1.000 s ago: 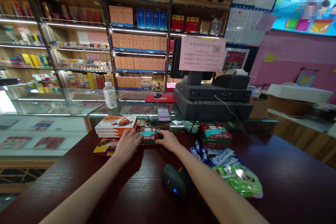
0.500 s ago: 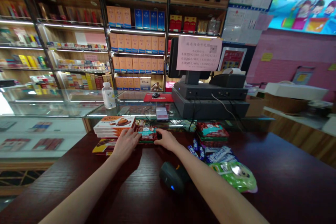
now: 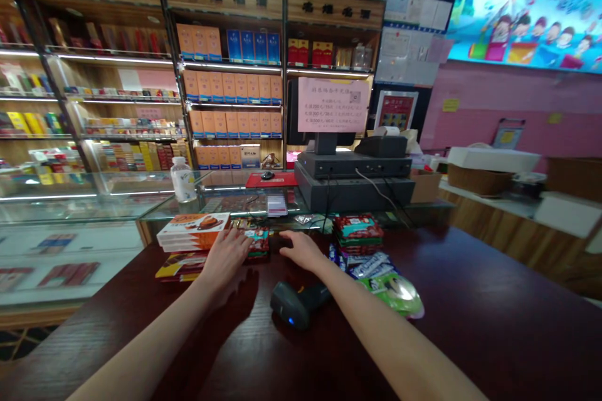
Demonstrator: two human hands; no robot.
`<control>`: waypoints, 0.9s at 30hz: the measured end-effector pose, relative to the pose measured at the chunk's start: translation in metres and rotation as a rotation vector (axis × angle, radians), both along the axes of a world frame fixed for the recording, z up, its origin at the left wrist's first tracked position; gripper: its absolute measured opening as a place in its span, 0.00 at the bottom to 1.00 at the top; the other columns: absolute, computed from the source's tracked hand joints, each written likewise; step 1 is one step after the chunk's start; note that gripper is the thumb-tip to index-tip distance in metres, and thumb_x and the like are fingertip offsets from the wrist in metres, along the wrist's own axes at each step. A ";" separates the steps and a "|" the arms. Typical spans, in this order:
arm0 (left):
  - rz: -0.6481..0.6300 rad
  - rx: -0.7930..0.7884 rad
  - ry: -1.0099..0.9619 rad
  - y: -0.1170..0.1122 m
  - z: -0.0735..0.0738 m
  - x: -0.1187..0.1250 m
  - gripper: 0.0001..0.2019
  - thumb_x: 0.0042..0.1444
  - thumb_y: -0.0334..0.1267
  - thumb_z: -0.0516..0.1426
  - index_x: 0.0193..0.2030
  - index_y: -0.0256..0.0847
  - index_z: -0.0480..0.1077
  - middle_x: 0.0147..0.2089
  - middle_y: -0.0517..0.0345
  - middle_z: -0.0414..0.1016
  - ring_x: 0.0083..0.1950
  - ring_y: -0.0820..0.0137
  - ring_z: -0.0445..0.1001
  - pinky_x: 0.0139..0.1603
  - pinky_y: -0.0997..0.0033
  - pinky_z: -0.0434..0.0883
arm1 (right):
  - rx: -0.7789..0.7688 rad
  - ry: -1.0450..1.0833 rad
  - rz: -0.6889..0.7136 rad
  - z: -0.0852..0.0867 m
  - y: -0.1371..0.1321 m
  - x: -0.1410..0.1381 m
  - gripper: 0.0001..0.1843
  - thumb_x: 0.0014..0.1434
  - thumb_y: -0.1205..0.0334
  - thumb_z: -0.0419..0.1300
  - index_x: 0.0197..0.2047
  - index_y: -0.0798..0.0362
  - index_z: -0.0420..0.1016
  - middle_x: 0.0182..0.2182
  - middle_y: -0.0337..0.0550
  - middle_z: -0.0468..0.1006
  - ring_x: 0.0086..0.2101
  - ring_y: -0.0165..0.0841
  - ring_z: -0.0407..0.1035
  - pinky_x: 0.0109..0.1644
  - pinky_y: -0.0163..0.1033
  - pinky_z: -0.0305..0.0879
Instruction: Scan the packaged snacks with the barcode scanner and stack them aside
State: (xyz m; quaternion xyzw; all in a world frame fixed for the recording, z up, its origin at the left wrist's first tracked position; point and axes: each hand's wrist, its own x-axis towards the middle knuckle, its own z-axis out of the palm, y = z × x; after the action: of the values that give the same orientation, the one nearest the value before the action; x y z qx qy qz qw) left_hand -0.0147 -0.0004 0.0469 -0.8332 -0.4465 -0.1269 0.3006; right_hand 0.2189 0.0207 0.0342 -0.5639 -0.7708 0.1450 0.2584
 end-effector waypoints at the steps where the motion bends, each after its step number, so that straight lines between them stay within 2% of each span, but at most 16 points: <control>1: -0.018 -0.001 -0.006 0.000 0.002 0.005 0.12 0.64 0.32 0.52 0.48 0.42 0.74 0.45 0.47 0.80 0.51 0.54 0.70 0.48 0.55 0.63 | 0.005 -0.001 -0.008 0.002 -0.004 0.005 0.28 0.55 0.61 0.64 0.60 0.44 0.73 0.55 0.43 0.78 0.56 0.41 0.70 0.60 0.44 0.63; 5: -0.078 0.003 -0.028 -0.001 0.009 0.027 0.13 0.63 0.31 0.52 0.50 0.42 0.74 0.45 0.47 0.80 0.51 0.54 0.70 0.49 0.55 0.62 | 0.034 -0.029 -0.038 0.010 -0.018 0.026 0.27 0.57 0.61 0.63 0.61 0.48 0.73 0.55 0.48 0.78 0.56 0.42 0.70 0.60 0.46 0.63; 13: -0.179 0.031 -0.023 -0.003 0.022 0.078 0.12 0.65 0.34 0.51 0.51 0.42 0.73 0.45 0.50 0.80 0.49 0.56 0.71 0.49 0.55 0.61 | 0.127 -0.057 -0.114 0.021 -0.037 0.078 0.26 0.58 0.63 0.61 0.61 0.52 0.73 0.54 0.49 0.79 0.55 0.41 0.70 0.61 0.44 0.62; 19: -0.230 -0.002 -0.031 -0.001 0.026 0.118 0.12 0.65 0.34 0.51 0.51 0.43 0.73 0.45 0.51 0.80 0.48 0.58 0.71 0.50 0.57 0.61 | 0.144 -0.038 -0.197 0.022 -0.038 0.119 0.24 0.59 0.64 0.61 0.59 0.49 0.74 0.54 0.45 0.79 0.56 0.40 0.70 0.62 0.43 0.61; 23: -0.259 -0.062 -0.061 0.003 0.025 0.143 0.13 0.63 0.35 0.54 0.53 0.44 0.71 0.47 0.52 0.79 0.50 0.60 0.71 0.52 0.57 0.61 | 0.167 -0.018 -0.243 0.021 -0.036 0.146 0.23 0.59 0.64 0.60 0.58 0.50 0.75 0.54 0.46 0.79 0.55 0.40 0.71 0.61 0.42 0.62; 27: -0.280 -0.091 -0.122 0.014 0.018 0.167 0.15 0.63 0.37 0.54 0.56 0.45 0.70 0.53 0.52 0.78 0.53 0.59 0.71 0.55 0.56 0.61 | 0.183 -0.028 -0.310 0.020 -0.036 0.171 0.21 0.60 0.64 0.60 0.56 0.47 0.76 0.54 0.43 0.79 0.56 0.40 0.70 0.60 0.43 0.62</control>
State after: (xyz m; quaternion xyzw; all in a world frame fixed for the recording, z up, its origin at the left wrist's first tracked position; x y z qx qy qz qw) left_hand 0.1522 0.0138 0.0647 -0.8908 -0.3487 -0.1974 0.2144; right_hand 0.3898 -0.0153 0.0544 -0.6522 -0.6881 0.0247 0.3172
